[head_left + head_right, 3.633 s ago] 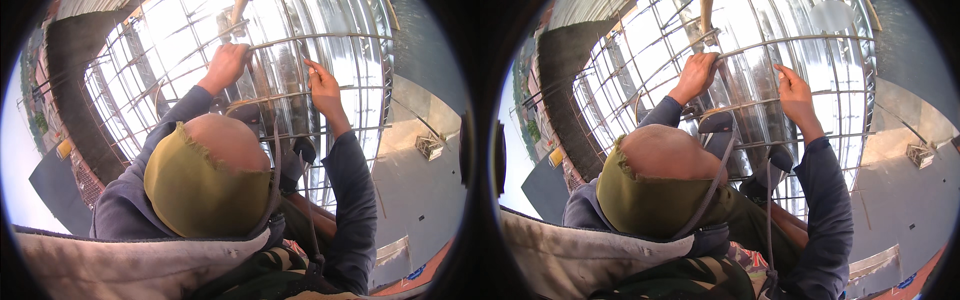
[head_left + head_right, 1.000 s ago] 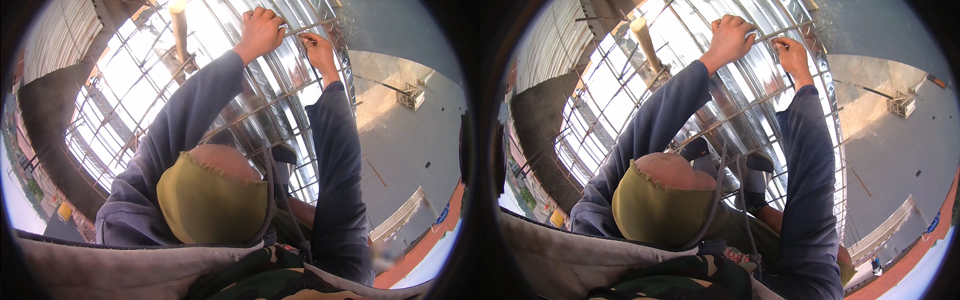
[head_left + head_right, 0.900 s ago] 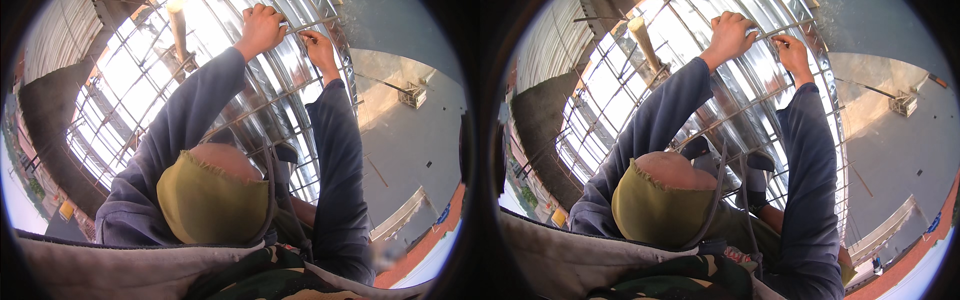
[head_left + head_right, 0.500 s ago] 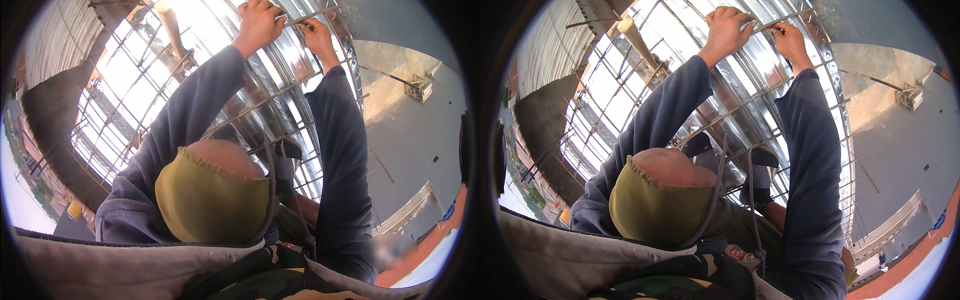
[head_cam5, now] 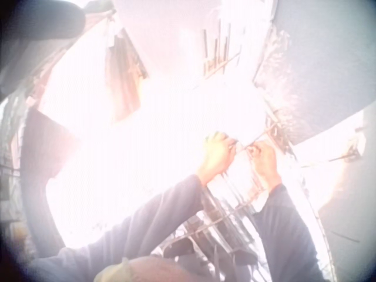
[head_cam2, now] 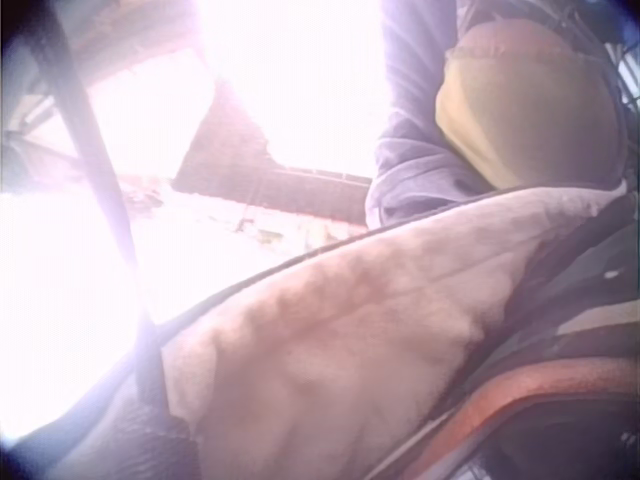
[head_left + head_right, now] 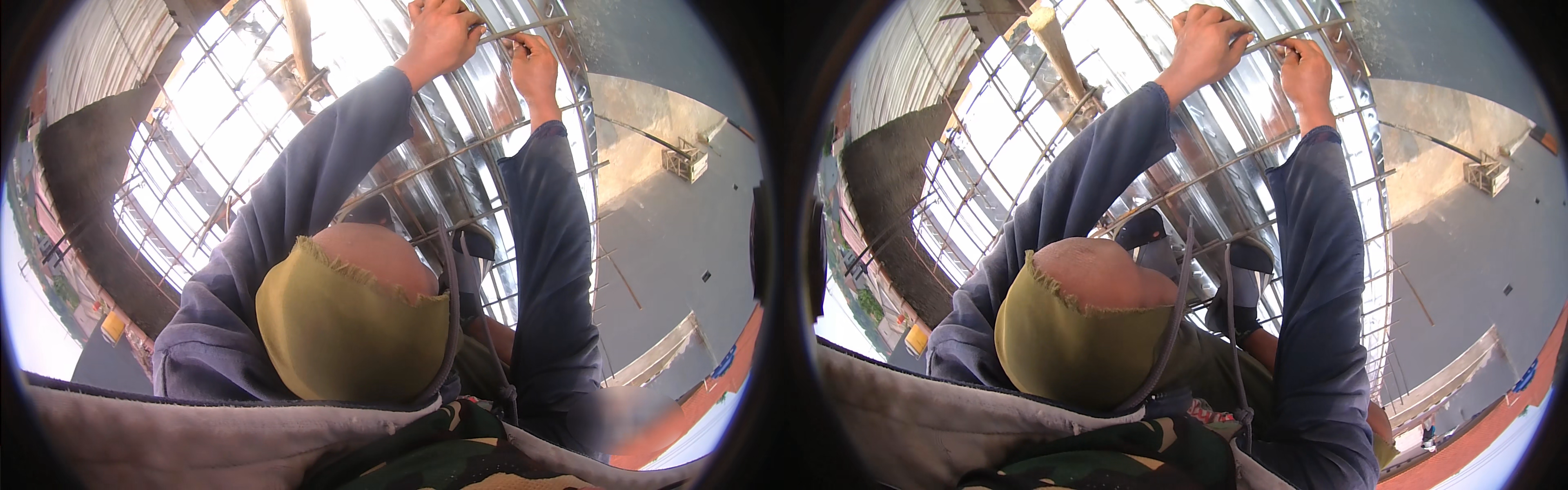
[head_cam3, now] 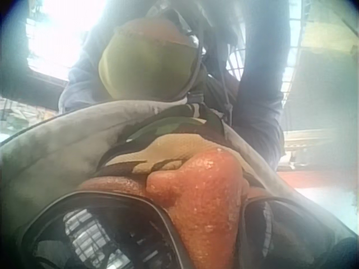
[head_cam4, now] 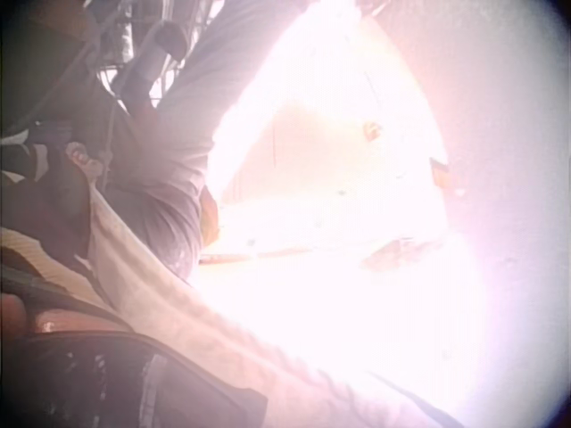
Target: The person is assembling a metal scaffolding structure. They are using pliers to twist and secure metal rods together, forming a grid-like framework.
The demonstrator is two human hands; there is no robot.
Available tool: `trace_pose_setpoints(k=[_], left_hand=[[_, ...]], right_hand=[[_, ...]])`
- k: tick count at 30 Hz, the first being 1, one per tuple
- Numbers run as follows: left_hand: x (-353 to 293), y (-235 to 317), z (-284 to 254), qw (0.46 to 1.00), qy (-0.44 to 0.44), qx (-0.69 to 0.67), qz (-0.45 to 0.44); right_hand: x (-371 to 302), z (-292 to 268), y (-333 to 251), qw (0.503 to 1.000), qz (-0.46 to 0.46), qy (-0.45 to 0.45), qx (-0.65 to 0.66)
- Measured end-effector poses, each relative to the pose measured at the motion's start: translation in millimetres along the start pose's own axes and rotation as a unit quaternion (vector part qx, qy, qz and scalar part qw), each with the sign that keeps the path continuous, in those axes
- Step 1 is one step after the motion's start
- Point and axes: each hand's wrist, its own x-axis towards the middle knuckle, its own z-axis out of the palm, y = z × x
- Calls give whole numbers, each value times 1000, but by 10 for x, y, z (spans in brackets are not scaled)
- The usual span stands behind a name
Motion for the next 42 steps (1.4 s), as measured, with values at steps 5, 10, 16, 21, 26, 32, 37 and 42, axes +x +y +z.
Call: trace_pose_setpoints(k=[5, 10, 16, 21, 26, 32, 37, 42], left_hand=[[-10, -3, 9, 1000, 15, -3, 16], [-2, 8, 20, 1000, 3, -5, 8], [-32, -36, -22, 1000, 2, -1, -5], [-15, -19, -21, 999, 13, -4, 30], [-5, 21, 0, 999, 24, -18, 36], [18, 43, 13, 1000, -3, -26, 16], [63, 235, 42, 999, -19, 11, -32], [42, 220, 261, 1000, 10, -12, 3]], right_hand=[[95, 24, 119, 998, 5, -33, 44], [87, 72, 133, 999, -12, 42, -29], [45, 64, 73, 999, -34, 21, -26], [57, 93, 195, 978, 123, -66, 154], [141, 170, 333, 965, 109, -67, 229], [97, 178, 188, 971, 126, 11, 201], [-48, 52, -165, 993, 90, 72, 39], [-135, 79, -521, 987, 114, 108, 14]])
